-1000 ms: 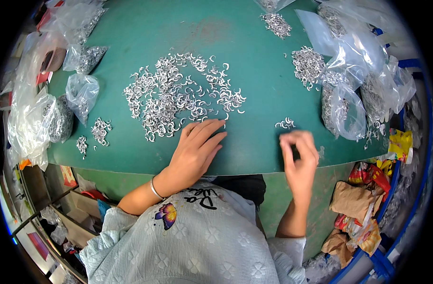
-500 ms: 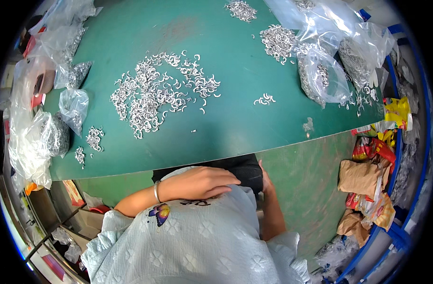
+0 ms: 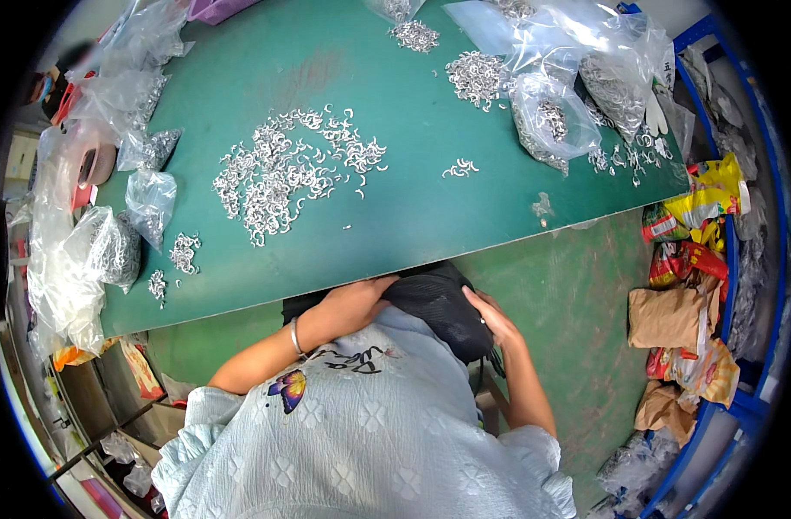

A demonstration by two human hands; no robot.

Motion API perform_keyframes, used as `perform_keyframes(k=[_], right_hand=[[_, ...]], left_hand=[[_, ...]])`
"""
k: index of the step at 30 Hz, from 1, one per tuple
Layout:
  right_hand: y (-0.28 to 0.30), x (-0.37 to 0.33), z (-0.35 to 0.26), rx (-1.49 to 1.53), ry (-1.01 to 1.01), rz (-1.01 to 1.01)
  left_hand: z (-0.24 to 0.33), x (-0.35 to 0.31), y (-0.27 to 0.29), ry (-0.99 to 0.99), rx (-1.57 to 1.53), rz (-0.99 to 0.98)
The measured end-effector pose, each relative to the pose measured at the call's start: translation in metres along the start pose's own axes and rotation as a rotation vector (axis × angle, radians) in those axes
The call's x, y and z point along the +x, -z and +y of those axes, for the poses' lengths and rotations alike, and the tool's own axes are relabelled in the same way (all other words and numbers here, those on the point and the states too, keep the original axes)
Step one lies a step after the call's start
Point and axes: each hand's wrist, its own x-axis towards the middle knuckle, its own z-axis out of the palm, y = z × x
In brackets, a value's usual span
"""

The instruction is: The person sorts small metal C-shaped clips by hand on a green tabletop, arranging them into piles and handling a plastic bag containing more clips.

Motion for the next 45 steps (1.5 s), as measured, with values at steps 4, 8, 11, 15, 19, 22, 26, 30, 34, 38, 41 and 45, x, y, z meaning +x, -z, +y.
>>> perform_keyframes(k=[4, 8, 11, 15, 19, 22, 26, 30, 34, 38, 41, 45], right_hand=[[-0.034, -0.028, -0.050, -0.246, 0.111, -0.005], [-0.033, -0.016, -0.053, -0.295, 0.007, 0.053], [-0.030, 0.003, -0.054, -0.125, -0.104, -0.099], [-0.049, -0.008, -0.071, -0.139, 0.042, -0.049], [-0.035, 0.007, -0.070, -0.124, 0.039, -0.154], [-0.020, 0.043, -0.046, 0.005, -0.028, -0.129], [-0.014, 0.050, -0.028, 0.195, -0.050, -0.076], [-0.018, 0.028, -0.029, 0.173, -0.122, 0.041], [-0.005, 0.023, -0.010, 0.248, -0.169, -0.003], [0.002, 0.041, -0.008, 0.222, -0.221, -0.060], [-0.002, 0.035, -0.011, 0.020, -0.096, 0.081], [0.000, -0.013, -0.068, -1.395, 0.239, 0.165]], left_hand=[[-0.013, -0.025, 0.002, 0.108, 0.031, -0.008], [-0.018, -0.038, -0.004, 0.119, 0.053, 0.070], [-0.016, -0.035, -0.007, 0.117, 0.033, 0.092], [-0.022, -0.032, -0.009, 0.121, 0.036, 0.079], [-0.019, -0.025, -0.007, 0.136, 0.016, 0.025], [-0.021, -0.019, -0.007, 0.067, 0.012, 0.058], [-0.024, -0.004, -0.015, 0.081, -0.011, -0.060], [-0.020, 0.010, -0.017, 0.005, -0.070, -0.088], [-0.006, 0.026, -0.014, 0.389, -0.742, -0.291], [-0.032, 0.017, -0.030, -0.124, -0.142, -0.217], [-0.031, -0.007, 0.004, -0.175, -0.313, -0.250], [-0.016, -0.033, 0.053, -0.203, -0.583, -0.314]])
